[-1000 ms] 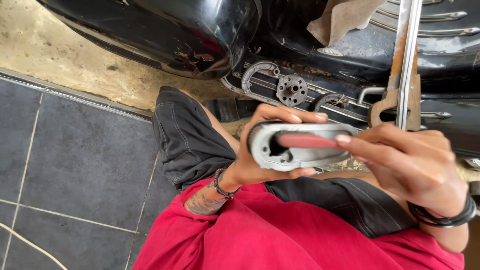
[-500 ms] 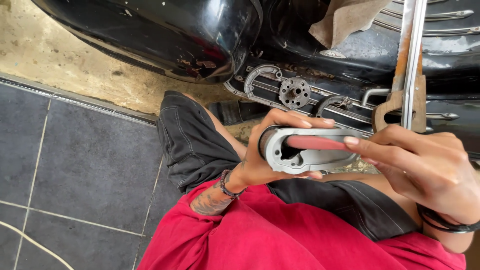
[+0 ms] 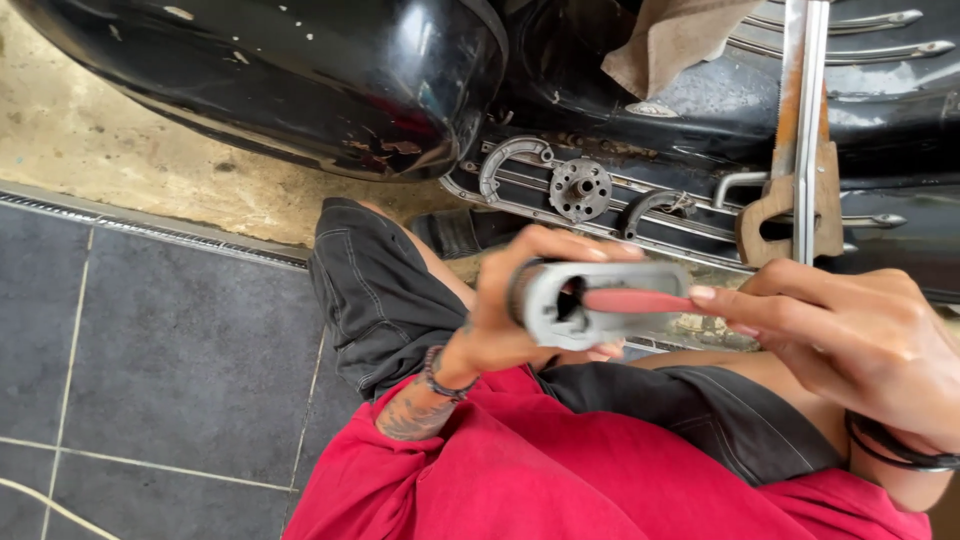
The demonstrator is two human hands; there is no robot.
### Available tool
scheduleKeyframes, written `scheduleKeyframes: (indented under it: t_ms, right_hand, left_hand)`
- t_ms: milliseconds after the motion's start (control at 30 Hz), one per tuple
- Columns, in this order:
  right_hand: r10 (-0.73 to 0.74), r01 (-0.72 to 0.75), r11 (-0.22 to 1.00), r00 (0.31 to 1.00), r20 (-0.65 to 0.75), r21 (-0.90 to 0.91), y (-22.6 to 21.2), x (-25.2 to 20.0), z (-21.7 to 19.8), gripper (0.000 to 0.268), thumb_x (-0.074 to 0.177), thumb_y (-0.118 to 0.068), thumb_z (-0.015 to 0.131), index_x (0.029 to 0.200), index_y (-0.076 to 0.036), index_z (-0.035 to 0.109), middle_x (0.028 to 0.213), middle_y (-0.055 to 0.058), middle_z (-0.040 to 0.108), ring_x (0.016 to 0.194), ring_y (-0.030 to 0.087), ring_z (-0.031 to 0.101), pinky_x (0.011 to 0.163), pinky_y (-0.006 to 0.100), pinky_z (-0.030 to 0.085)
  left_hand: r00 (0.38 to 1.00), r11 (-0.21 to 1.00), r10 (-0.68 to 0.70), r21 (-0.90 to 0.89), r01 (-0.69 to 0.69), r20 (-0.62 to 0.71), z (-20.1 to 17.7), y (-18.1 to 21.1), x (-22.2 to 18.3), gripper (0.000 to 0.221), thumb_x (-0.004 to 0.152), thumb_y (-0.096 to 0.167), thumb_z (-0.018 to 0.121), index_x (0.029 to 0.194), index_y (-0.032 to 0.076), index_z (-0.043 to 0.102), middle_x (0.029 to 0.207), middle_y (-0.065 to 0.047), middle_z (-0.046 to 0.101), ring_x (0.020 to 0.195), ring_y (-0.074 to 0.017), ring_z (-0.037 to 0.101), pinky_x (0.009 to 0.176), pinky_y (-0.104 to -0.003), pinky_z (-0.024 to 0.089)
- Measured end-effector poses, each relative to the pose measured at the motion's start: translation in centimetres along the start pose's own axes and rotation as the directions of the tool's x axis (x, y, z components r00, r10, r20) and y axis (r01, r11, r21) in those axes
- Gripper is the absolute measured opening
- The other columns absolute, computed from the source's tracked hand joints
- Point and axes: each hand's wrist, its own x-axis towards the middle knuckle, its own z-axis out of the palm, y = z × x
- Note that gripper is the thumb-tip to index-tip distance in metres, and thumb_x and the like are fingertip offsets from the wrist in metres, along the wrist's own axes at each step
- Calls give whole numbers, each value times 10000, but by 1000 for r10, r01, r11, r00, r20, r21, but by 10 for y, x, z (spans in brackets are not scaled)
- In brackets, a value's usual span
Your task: Cleaning a motorcycle air filter housing using a small brush to remove dirt and grime.
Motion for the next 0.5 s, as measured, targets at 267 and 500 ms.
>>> scheduleKeyframes:
  t_ms: [267, 500]
  right_hand:
    - [78, -80, 996, 995, -55, -29, 1, 3, 3, 560, 666, 9, 714, 1208, -133, 721, 801, 5, 708, 414, 149, 574, 388, 301, 428]
    - [106, -106, 994, 993, -56, -1, -2, 10, 1, 568, 630, 40, 691, 1154, -172, 745, 878, -31, 755, 491, 120, 669, 403, 259, 482]
  left_hand:
    - [998, 996, -15, -88, 9, -66, -16, 10, -4, 691, 717, 49, 907, 1260, 121, 486, 1355, -180, 645, 1301, -321, 664, 1170, -482, 602]
    - [993, 988, -94, -115, 102, 78, -18, -3, -4, 685, 730, 78, 904, 1270, 115, 485, 1362, -145, 643, 1326, -318, 653, 1179, -467, 580]
